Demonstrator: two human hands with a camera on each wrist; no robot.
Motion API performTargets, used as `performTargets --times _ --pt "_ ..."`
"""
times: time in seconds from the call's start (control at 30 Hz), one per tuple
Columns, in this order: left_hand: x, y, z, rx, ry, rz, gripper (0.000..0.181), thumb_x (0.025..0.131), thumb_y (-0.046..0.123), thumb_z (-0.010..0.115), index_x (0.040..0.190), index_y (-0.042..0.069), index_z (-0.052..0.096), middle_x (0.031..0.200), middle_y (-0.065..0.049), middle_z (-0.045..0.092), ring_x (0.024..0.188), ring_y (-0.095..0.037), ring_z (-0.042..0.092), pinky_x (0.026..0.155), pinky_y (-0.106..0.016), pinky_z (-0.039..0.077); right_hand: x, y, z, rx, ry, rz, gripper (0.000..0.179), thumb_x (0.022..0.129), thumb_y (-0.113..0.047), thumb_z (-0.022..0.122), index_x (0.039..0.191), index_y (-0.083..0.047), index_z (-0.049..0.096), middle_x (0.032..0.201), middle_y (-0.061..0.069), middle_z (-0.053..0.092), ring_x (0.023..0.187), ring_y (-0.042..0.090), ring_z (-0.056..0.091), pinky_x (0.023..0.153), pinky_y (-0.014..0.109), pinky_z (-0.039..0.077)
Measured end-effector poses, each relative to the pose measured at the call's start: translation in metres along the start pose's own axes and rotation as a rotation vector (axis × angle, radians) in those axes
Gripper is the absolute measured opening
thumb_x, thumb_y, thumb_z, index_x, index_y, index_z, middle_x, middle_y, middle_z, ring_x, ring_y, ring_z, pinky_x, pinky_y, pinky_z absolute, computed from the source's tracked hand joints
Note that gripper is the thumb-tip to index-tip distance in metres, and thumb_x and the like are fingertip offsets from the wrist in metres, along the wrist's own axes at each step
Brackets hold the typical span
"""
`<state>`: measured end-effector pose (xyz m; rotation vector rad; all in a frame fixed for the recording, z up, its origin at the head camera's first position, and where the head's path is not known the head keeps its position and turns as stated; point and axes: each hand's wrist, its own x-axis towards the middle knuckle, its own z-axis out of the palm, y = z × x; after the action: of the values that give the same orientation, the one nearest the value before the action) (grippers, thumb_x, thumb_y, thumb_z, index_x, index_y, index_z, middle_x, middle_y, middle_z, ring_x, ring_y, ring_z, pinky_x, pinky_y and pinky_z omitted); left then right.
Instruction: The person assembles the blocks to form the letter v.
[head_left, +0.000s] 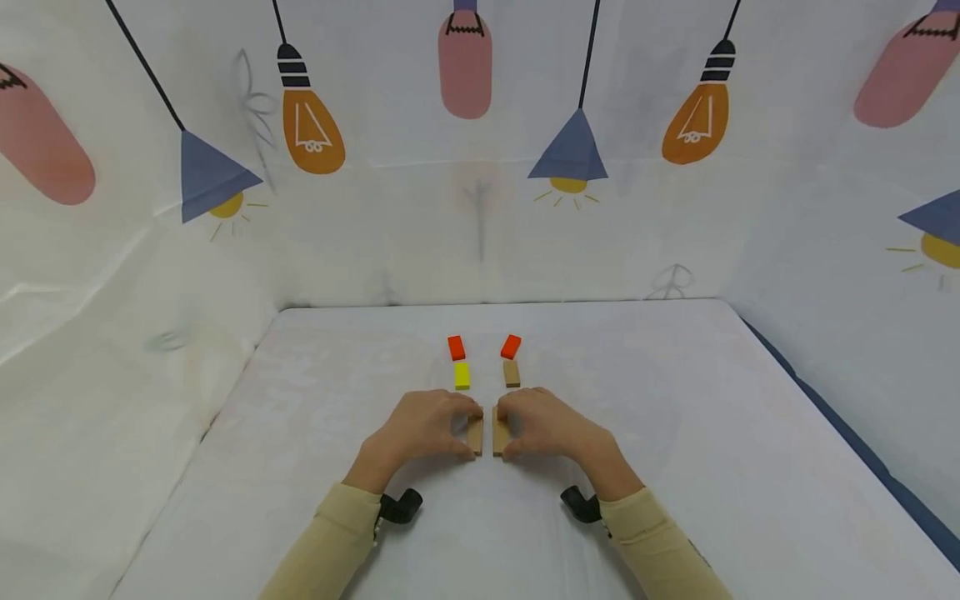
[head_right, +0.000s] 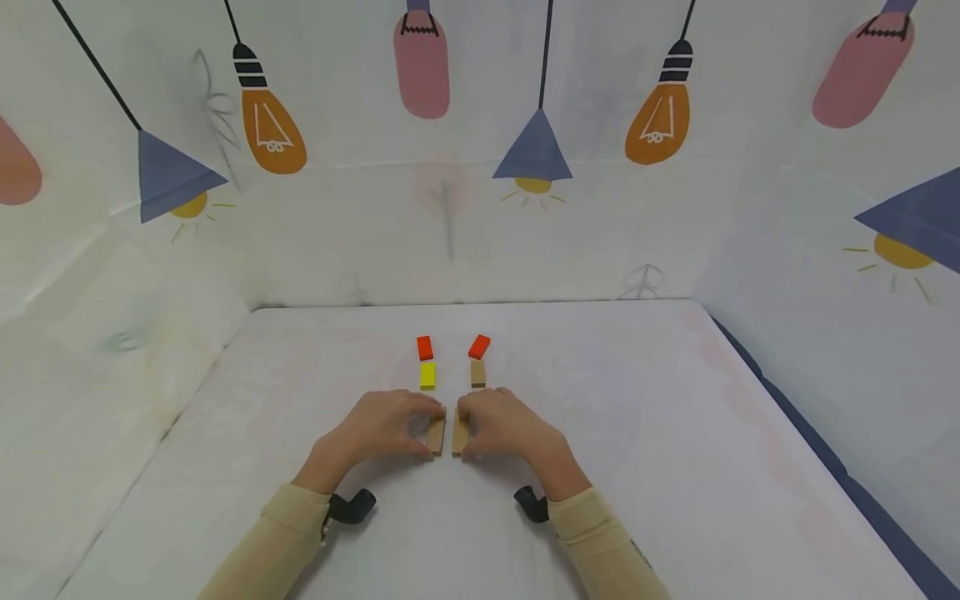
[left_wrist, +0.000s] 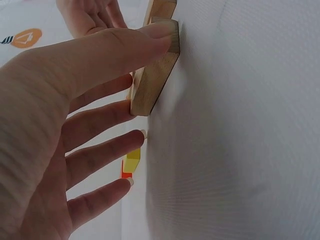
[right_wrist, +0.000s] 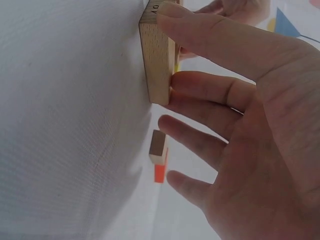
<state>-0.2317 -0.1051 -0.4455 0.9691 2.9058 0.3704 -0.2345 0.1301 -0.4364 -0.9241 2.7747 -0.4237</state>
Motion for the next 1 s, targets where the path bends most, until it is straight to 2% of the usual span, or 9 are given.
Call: performTargets --times 0.1,0.4,0.67,0.83,1.0 --pt "-0.001 -0.002 0.001 -0.002 -0.005 -0.016 0.053 0.075 0.053 0.081 0.123 0.034 0.068 0.123 0.019 0.067 0.11 -0.008 0.064 0.089 -0.035 0.053 0.0012 -0.0008 0.0008 0.001 -0.003 -0.007 0.041 0.075 -0.039 0.085 0.106 -0.02 0.065 0.096 -0.013 0.063 0.089 0.008 0.055 0.102 0.04 0.044" --pt "-0.0017 -0.0052 0.0003 -0.028 0.037 -0.035 0.052 0.075 0.052 0.08 0.122 0.034 0.067 0.121 0.019 0.067 0.108 -0.007 0.064 0.087 -0.037 0.053 0.0022 -0.0028 -0.0008 0.018 -0.009 0.011 0.04 0.075 -0.037 0.084 0.106 -0.019 0.066 0.094 -0.013 0.062 0.086 0.008 0.054 0.095 0.036 0.046" --pt "-0.0027 -0.0043 -0.0024 -0.009 0.077 -0.083 0.051 0.075 0.057 0.077 0.12 0.034 0.068 0.12 0.013 0.069 0.109 -0.012 0.065 0.083 -0.04 0.053 0.0017 -0.0041 -0.001 0.038 -0.018 0.037 0.041 0.075 -0.036 0.085 0.107 -0.019 0.066 0.096 -0.011 0.063 0.086 0.009 0.054 0.092 0.036 0.047" --pt "-0.0035 -0.0023 -0.0035 -0.001 0.105 -0.111 0.049 0.075 0.058 0.077 0.117 0.034 0.068 0.118 0.01 0.069 0.103 -0.015 0.066 0.08 -0.042 0.052 0.0018 -0.0049 -0.0011 0.048 -0.024 0.044 0.041 0.076 -0.035 0.085 0.108 -0.019 0.065 0.098 -0.011 0.064 0.088 0.009 0.055 0.093 0.036 0.048" --pt "-0.0039 -0.0004 -0.005 0.001 0.111 -0.137 0.045 0.074 0.059 0.076 0.111 0.035 0.068 0.112 0.008 0.069 0.09 -0.012 0.063 0.074 -0.039 0.049 0.0021 -0.0053 -0.0015 0.047 -0.032 0.045 0.041 0.076 -0.035 0.085 0.108 -0.019 0.065 0.099 -0.01 0.064 0.09 0.009 0.055 0.094 0.037 0.048"
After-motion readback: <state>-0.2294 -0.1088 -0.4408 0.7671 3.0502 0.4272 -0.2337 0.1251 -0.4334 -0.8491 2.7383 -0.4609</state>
